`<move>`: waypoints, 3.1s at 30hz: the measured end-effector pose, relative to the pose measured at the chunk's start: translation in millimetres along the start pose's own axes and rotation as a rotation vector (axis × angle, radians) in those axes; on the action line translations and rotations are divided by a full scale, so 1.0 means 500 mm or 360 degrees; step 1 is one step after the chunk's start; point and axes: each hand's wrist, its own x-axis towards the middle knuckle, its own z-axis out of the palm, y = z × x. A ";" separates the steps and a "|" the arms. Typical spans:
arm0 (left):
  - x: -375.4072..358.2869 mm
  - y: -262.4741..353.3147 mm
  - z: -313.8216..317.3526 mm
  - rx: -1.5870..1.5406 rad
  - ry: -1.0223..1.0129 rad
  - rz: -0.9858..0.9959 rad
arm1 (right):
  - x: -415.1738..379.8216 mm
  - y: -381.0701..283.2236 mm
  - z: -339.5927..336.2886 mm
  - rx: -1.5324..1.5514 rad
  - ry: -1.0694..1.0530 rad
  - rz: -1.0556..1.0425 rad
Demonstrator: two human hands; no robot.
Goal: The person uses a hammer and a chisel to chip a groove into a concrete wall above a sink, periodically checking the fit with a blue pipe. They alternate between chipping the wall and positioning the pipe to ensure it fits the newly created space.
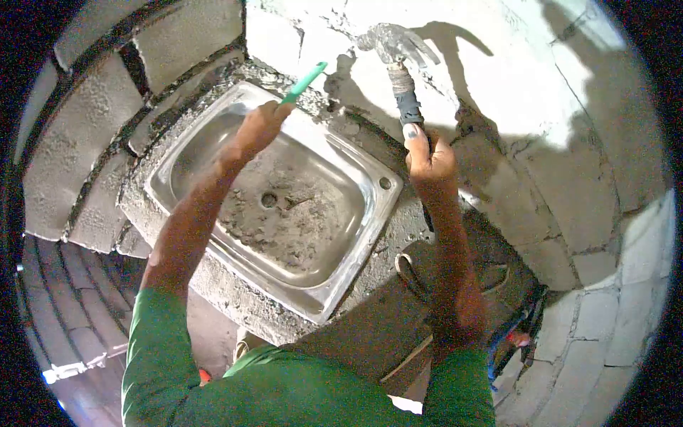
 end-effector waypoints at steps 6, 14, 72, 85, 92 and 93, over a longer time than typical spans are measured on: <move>0.037 -0.019 0.096 -0.0025 0.0094 -0.0038 | 0.030 0.007 0.007 -0.0580 -0.0125 -0.0202; 0.044 -0.069 0.144 0.0157 0.0240 0.0245 | 0.053 -0.158 0.073 -0.1289 -0.0248 -0.0598; 0.100 0.001 0.060 0.0627 -0.0101 0.0527 | 0.098 -0.048 0.100 -0.1179 0.0060 -0.0441; -0.019 -0.002 -0.041 0.0591 -0.0090 0.0125 | 0.049 0.094 -0.001 -0.0956 -0.0028 -0.0186; 0.010 -0.006 0.020 0.0490 0.0143 0.0134 | 0.021 0.108 -0.005 -0.0638 -0.0037 -0.0062; 0.011 -0.002 0.020 0.0577 0.0158 0.0204 | 0.025 0.116 -0.007 -0.0640 -0.0036 -0.0057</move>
